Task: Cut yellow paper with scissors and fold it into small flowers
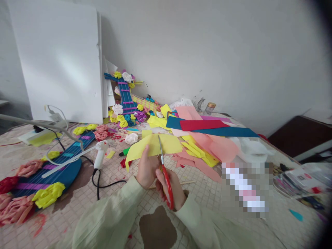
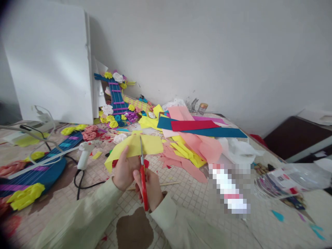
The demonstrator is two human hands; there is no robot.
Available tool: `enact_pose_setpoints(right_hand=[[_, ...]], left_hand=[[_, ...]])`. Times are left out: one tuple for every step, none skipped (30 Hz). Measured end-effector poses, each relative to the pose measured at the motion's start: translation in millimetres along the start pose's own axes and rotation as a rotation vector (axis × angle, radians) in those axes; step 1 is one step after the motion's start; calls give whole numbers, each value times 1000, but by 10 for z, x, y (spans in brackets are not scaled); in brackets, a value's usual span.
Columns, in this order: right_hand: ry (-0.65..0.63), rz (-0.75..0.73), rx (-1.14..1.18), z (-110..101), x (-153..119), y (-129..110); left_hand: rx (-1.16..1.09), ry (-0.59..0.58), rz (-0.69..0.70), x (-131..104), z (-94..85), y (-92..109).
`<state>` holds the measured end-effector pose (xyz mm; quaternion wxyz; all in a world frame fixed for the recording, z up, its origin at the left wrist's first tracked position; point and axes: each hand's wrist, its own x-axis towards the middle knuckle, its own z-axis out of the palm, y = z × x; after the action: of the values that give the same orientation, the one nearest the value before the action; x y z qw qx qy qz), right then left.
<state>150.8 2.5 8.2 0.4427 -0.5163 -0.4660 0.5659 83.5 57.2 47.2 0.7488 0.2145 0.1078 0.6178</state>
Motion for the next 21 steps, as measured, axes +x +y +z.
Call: enact_pose_setpoints(right_hand=[[-7,-5,10,-2,0,8],[-11,-11,21,-4,0,15],[-12,-17,31,-6,1,22],[-12,-23,40,-8,2,28],[-13,-30,46,-10,4,32],[-14,-36,49,-12,7,35],[-12,-43,50,-14,9,36],[-12,-48,49,-15,10,35],[-12,-51,48,-17,11,33],[-12,-50,45,-18,11,29],[-13,-47,43,-19,11,24],[-11,-41,43,-19,9,18],[-7,-34,43,-20,8,13],[-3,-26,44,-19,7,8],[4,-19,44,-19,6,5],[9,-12,45,-18,5,4],[13,-7,45,-18,5,3],[14,-4,43,-17,6,4],[13,-3,40,-17,7,4],[12,-4,36,-16,9,5],[12,-7,32,-16,11,5]], left_hand=[[1,2,-9,-3,-1,-4],[3,9,-19,-8,2,-7],[7,23,-27,-16,8,-9],[14,38,-36,-24,16,-9],[20,53,-54,-33,25,-7],[24,67,-75,-41,35,-4],[24,73,-94,-47,44,0],[20,72,-109,-52,51,5],[13,64,-113,-56,57,10],[5,56,-115,-58,60,15],[0,50,-114,-59,61,20],[-1,46,-120,-60,60,24],[2,45,-139,-60,58,27],[9,44,-163,-59,55,28],[19,47,-184,-58,52,29],[29,55,-192,-55,48,29],[39,68,-184,-53,46,29],[47,84,-167,-51,44,28],[57,95,-148,-49,43,27],[78,101,-142,-48,42,27],[100,98,-147,-48,41,27]])
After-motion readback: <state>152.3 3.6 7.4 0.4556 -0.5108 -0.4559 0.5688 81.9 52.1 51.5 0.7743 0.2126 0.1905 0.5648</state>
